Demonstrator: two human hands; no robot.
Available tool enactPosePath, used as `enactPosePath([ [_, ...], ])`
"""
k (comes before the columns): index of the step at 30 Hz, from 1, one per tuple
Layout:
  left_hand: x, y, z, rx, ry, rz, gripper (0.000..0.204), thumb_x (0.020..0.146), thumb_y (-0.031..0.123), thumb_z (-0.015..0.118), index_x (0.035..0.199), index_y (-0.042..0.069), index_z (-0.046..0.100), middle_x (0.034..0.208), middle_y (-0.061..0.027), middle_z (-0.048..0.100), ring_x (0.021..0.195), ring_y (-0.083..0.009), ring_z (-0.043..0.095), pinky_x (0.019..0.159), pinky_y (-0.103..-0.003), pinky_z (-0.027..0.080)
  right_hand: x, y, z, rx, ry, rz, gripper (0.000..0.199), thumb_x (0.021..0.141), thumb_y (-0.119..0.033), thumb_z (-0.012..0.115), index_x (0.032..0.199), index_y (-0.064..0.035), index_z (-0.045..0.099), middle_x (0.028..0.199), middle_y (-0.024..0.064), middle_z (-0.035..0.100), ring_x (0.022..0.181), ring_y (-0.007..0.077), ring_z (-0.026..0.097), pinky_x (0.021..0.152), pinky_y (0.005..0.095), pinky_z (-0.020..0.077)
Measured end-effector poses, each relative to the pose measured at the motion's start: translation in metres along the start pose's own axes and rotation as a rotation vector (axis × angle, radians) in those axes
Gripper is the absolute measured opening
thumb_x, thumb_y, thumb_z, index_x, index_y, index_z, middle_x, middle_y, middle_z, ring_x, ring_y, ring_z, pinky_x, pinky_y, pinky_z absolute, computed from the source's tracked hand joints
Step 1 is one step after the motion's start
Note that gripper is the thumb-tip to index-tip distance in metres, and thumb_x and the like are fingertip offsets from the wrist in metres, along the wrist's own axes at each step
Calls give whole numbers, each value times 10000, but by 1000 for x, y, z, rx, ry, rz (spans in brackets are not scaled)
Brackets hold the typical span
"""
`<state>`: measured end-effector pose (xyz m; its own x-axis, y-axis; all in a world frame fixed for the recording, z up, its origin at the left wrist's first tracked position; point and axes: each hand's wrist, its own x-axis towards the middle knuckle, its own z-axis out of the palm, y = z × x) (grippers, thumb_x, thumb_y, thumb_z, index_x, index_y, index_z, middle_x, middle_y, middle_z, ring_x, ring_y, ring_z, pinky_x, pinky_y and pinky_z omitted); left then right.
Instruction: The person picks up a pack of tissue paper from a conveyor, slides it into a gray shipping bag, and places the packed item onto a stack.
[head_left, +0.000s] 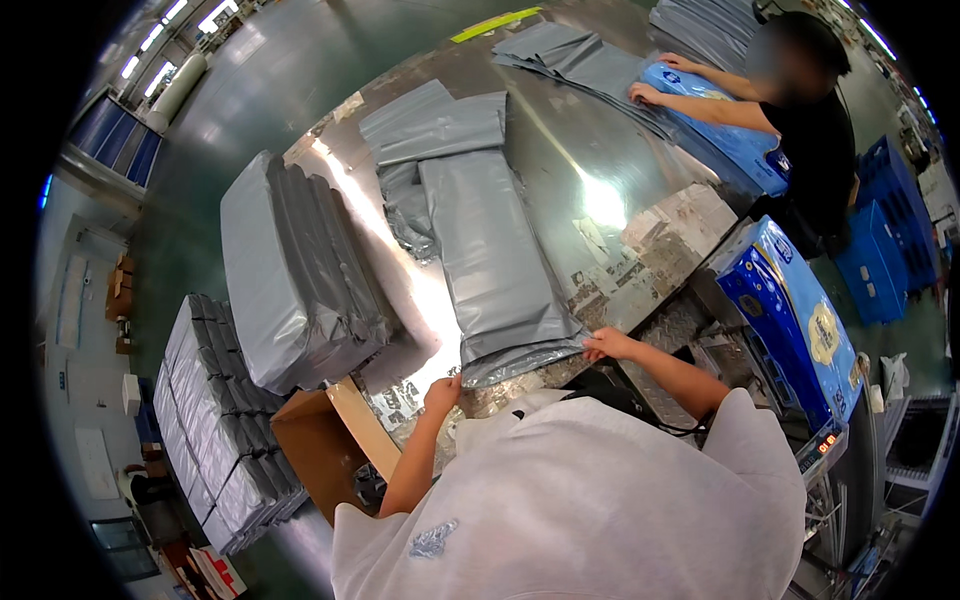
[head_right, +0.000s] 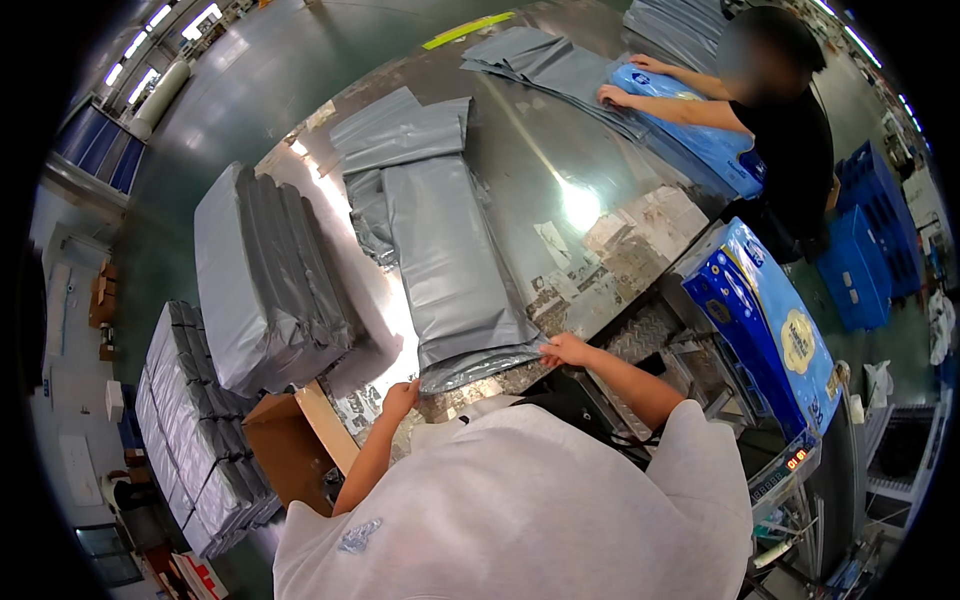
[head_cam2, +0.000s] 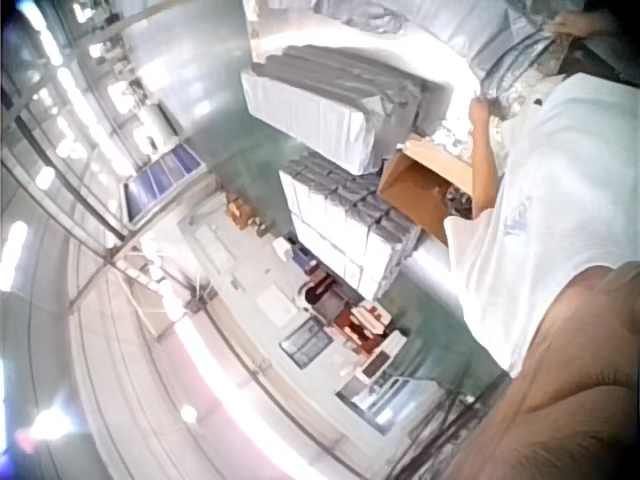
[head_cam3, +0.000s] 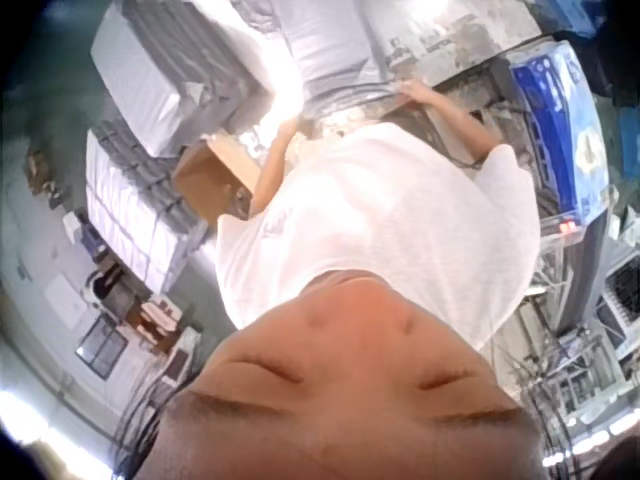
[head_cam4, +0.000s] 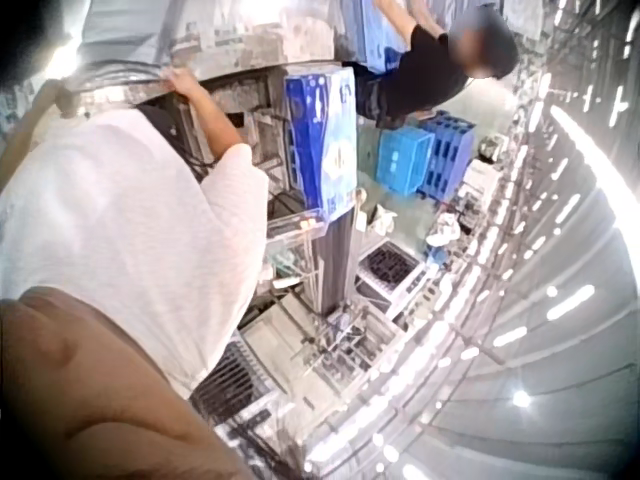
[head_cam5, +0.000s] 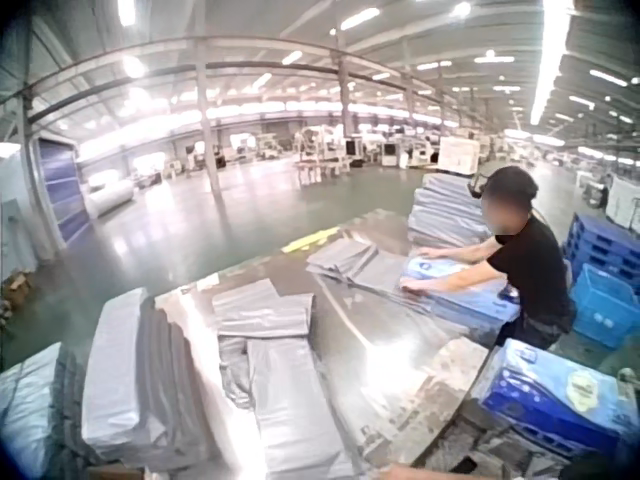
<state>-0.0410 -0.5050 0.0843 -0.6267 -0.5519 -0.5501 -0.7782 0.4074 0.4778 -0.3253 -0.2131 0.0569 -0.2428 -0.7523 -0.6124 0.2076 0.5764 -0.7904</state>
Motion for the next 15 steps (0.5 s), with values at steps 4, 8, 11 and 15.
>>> enactPosePath([
  [4,-15,65,10,12,226,319,276,797,332,484,746,78,579,618,-110,561,576,-292,541,547,-360,418,-4,-5,17,-6,-42,-153,219,852,-175,438,862,3,565,779,78,620,632,103,570,573,214,456],
  [8,1,146,40,-85,78,851,196,731,171,586,891,81,516,776,-100,535,683,-261,537,603,-324,431,3,-11,26,-68,-1,-218,209,848,-142,414,851,11,557,748,90,617,649,126,590,573,222,459],
  [11,14,182,62,-64,112,1060,257,697,124,604,920,79,486,799,-97,516,715,-261,537,602,-328,426,6,-25,31,-54,-50,-159,238,862,-179,402,887,-4,562,800,60,612,686,123,586,613,228,458],
  [15,20,183,71,11,118,1055,165,662,152,612,772,73,517,799,-85,510,740,-288,516,617,-345,416,-3,-42,33,138,-105,-118,179,830,-156,447,836,-11,552,801,79,613,719,137,604,581,201,432],
])
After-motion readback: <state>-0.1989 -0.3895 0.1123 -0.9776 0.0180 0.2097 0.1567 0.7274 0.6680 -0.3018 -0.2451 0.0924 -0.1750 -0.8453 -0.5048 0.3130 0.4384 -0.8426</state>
